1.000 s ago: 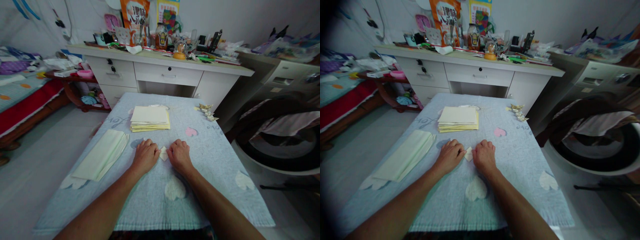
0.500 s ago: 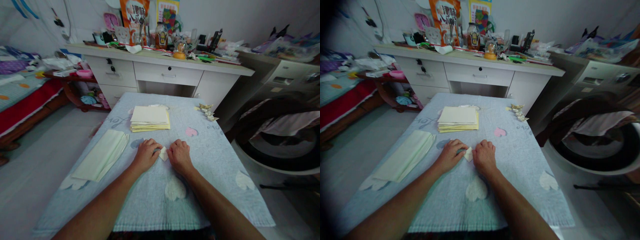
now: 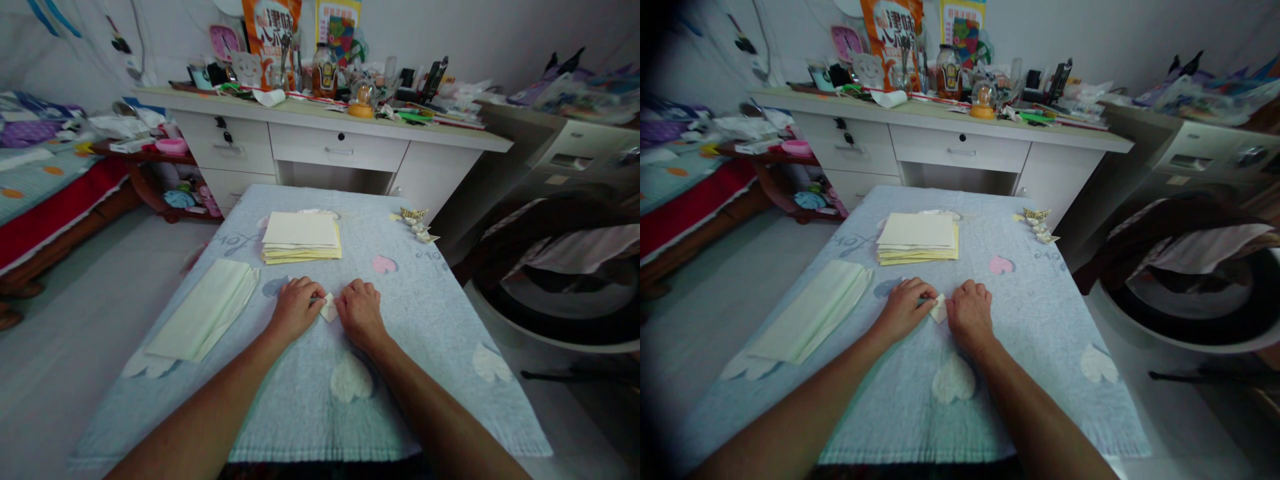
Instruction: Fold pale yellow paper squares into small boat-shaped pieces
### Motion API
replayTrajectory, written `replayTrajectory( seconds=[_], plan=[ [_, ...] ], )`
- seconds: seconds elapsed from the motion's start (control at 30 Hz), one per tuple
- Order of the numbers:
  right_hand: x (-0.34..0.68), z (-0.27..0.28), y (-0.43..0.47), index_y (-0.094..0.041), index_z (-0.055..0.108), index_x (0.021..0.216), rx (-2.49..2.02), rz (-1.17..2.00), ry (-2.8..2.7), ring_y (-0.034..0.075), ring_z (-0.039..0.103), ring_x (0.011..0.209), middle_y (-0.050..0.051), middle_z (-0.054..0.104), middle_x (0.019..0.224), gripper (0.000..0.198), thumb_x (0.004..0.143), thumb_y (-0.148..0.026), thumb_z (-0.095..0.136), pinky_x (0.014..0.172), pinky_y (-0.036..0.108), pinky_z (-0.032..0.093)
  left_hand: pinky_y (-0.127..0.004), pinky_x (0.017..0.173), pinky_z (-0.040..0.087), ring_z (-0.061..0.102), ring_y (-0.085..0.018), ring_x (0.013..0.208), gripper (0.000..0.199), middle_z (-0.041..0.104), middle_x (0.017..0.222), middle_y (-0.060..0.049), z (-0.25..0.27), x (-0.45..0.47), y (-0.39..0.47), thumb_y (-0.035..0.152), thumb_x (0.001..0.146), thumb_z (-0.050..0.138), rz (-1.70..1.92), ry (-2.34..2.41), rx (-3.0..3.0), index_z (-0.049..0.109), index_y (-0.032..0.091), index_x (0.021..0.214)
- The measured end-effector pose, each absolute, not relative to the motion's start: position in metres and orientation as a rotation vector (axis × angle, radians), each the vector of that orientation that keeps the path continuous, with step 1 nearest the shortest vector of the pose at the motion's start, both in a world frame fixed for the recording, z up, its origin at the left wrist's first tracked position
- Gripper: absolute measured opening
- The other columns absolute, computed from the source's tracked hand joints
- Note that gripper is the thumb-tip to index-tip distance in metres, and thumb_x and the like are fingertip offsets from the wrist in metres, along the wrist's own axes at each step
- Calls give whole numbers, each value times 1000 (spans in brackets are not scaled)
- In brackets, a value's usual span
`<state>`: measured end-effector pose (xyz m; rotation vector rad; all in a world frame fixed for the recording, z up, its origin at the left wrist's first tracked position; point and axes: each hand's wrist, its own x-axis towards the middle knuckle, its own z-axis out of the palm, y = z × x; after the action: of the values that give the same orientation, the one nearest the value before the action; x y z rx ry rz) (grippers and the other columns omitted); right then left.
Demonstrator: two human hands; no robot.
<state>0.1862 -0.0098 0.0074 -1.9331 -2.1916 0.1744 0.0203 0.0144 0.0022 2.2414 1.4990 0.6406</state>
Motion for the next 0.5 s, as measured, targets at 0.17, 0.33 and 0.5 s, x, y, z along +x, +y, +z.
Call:
replayTrajectory(
  seconds=[0.17, 0.33, 0.5],
  plan=[
    [185, 7, -10, -19, 61, 86, -1949, 168, -2182, 24, 43, 95, 8, 54, 100, 19, 90, -35, 52, 77, 35, 29, -33, 79, 36, 55, -21, 90, 7, 62, 87, -2, 4, 19, 14, 24, 81, 60, 606, 1544, 2230, 67, 22, 81],
    [185, 8, -10, -20, 60, 90, -1933, 157, -2152, 24, 44, 94, 7, 54, 99, 15, 88, -34, 55, 77, 34, 29, -34, 79, 37, 55, -21, 90, 9, 62, 87, -3, 7, 16, 15, 21, 79, 60, 598, 1538, 2193, 68, 22, 85],
    [185, 6, -9, -22, 59, 91, -1928, 151, -2161, 24, 44, 94, 6, 55, 99, 13, 88, -34, 55, 78, 34, 30, -34, 85, 38, 54, -20, 93, 33, 62, 93, -3, 7, 10, 17, 15, 82, 56, 619, 1315, 2244, 66, 27, 111]
  ],
)
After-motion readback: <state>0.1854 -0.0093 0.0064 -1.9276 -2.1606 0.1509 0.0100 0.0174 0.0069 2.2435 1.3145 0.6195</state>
